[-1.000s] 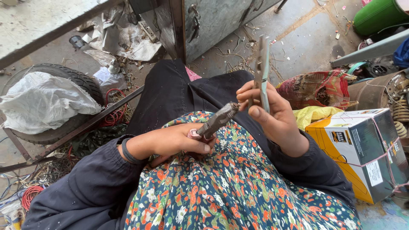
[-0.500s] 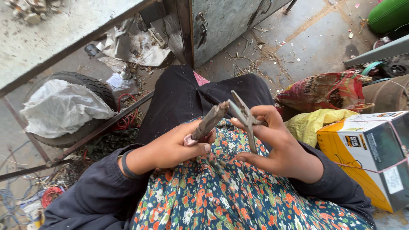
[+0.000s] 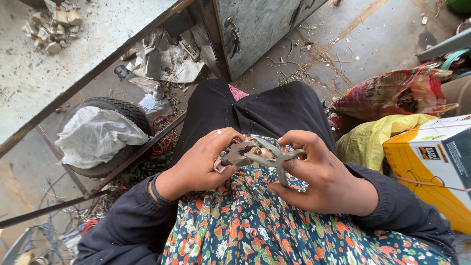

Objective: The person uses two pliers to strip and twist the ends of a short wire segment. They repeatedly grip, pull, and rotate the wire to expose and compact the strands.

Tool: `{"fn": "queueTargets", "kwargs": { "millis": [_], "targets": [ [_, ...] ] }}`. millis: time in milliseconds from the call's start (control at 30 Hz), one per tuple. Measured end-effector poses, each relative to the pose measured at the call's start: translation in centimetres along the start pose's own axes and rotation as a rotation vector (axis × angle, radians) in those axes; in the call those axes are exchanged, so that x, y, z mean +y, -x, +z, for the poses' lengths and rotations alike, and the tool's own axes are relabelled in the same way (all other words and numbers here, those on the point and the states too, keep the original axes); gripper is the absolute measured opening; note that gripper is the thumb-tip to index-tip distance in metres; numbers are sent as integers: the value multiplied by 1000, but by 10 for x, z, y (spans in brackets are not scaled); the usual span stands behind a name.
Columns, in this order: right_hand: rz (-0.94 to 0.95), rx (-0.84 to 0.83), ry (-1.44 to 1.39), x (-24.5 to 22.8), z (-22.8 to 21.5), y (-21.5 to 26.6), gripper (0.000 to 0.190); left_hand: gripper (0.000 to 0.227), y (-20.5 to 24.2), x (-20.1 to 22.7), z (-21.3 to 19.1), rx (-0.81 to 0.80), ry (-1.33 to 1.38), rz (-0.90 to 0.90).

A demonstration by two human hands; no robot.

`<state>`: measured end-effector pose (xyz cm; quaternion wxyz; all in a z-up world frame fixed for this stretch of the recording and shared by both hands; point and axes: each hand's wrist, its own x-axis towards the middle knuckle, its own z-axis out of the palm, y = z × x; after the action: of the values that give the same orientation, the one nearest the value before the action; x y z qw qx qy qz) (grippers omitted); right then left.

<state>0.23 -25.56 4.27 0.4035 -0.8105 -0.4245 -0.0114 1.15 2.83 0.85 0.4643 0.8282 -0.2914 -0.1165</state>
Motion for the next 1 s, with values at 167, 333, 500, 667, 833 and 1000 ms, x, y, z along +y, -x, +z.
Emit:
{"fn": "queueTargets", "kwargs": {
  "millis": [167, 333, 500, 667, 833, 1000],
  "targets": [
    [13, -36, -64, -2, 0, 1, 35, 49, 0, -2, 1, 42, -61, 47],
    [-34, -98, -158, -2, -5, -1, 30, 50, -2, -2, -1, 94, -106, 107],
    [-73, -134, -184, 0, -5, -4, 25, 51, -4, -3, -7, 147, -184, 199],
    [-122, -23, 5, 2, 1, -6, 19, 50, -3, 0, -7, 187, -219, 182],
    [-147, 113, 217, 6, 5, -7, 18, 50, -3, 5, -4, 233, -264, 118],
    [-152, 202, 285, 13, 6, -10, 41, 46, -2, 6, -1, 269, -278, 86]
  ]
}}
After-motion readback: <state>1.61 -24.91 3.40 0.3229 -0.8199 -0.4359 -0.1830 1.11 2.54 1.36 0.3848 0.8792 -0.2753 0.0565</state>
